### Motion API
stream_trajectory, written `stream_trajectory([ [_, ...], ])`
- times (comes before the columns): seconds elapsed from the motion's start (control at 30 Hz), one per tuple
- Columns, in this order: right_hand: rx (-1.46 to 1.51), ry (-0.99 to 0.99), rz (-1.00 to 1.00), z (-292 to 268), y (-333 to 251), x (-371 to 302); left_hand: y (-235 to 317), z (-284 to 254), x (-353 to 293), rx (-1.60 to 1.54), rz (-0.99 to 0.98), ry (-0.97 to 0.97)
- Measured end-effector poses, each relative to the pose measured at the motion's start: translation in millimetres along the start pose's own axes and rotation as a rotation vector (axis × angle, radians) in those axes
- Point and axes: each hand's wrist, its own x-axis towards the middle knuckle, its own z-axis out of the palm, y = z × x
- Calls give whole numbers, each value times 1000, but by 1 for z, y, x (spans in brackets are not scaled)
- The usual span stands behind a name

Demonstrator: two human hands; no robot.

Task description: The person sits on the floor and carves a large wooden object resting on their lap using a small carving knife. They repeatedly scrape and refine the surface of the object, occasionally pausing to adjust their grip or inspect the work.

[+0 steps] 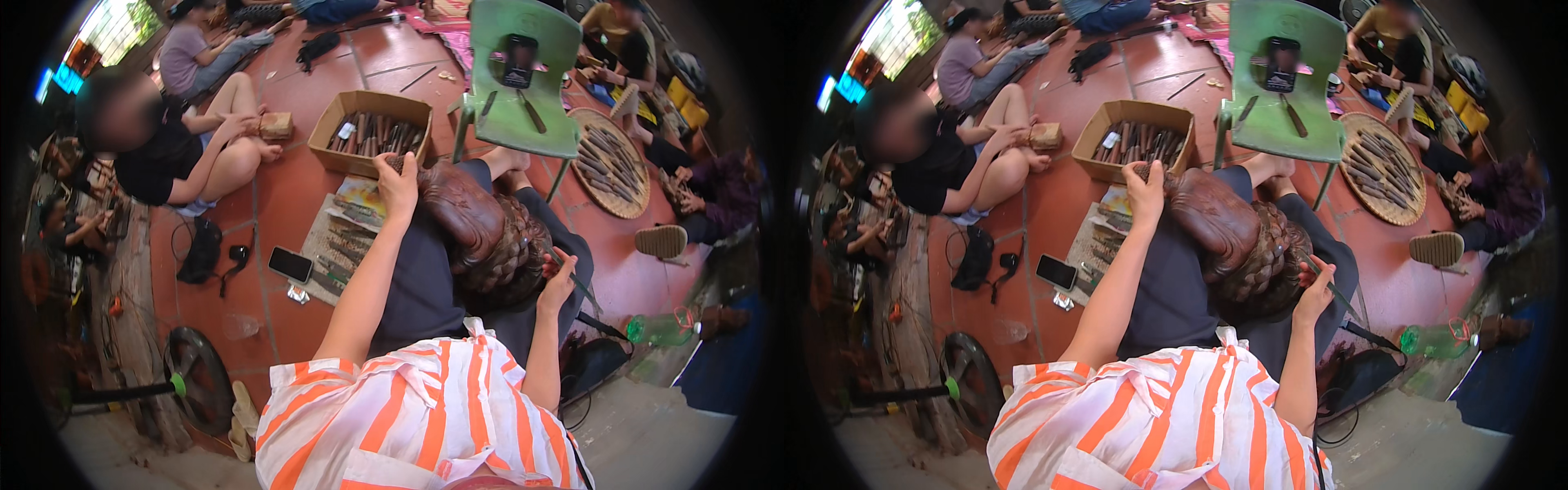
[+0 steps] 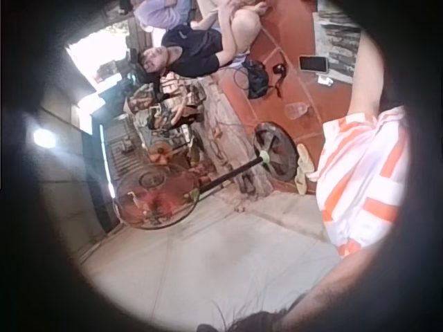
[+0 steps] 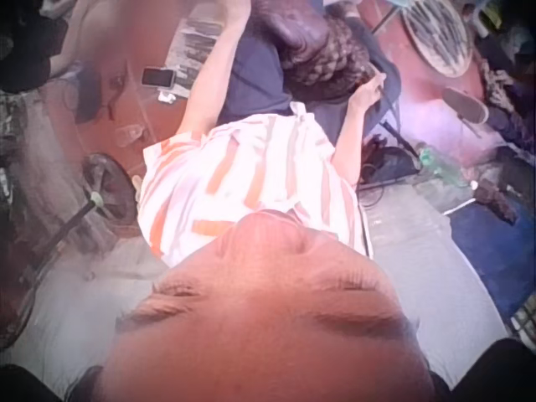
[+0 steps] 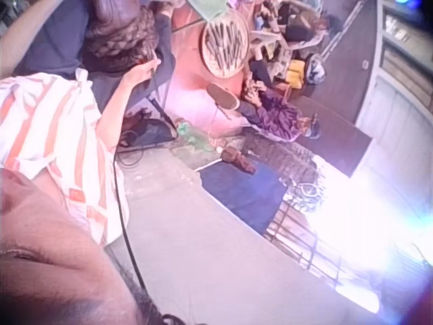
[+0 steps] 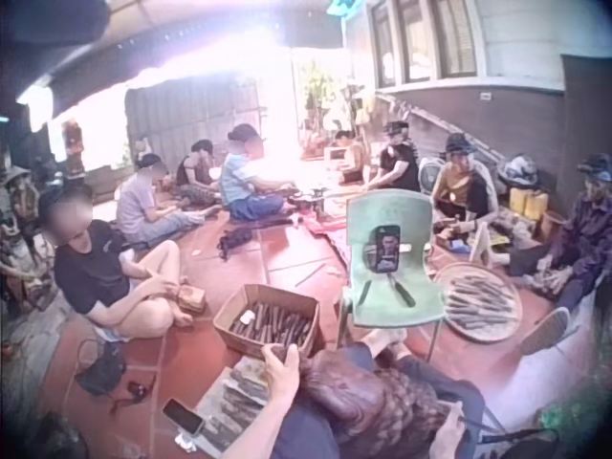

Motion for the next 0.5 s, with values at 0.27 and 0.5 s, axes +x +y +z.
stream_trajectory([
  [0.27, 84, 0, 125, -9, 11, 14, 7, -10, -22, -474, -83, -307],
  [0.5, 183, -14, 131, -11, 0, 8, 3, 14, -34, -685, -77, -353],
])
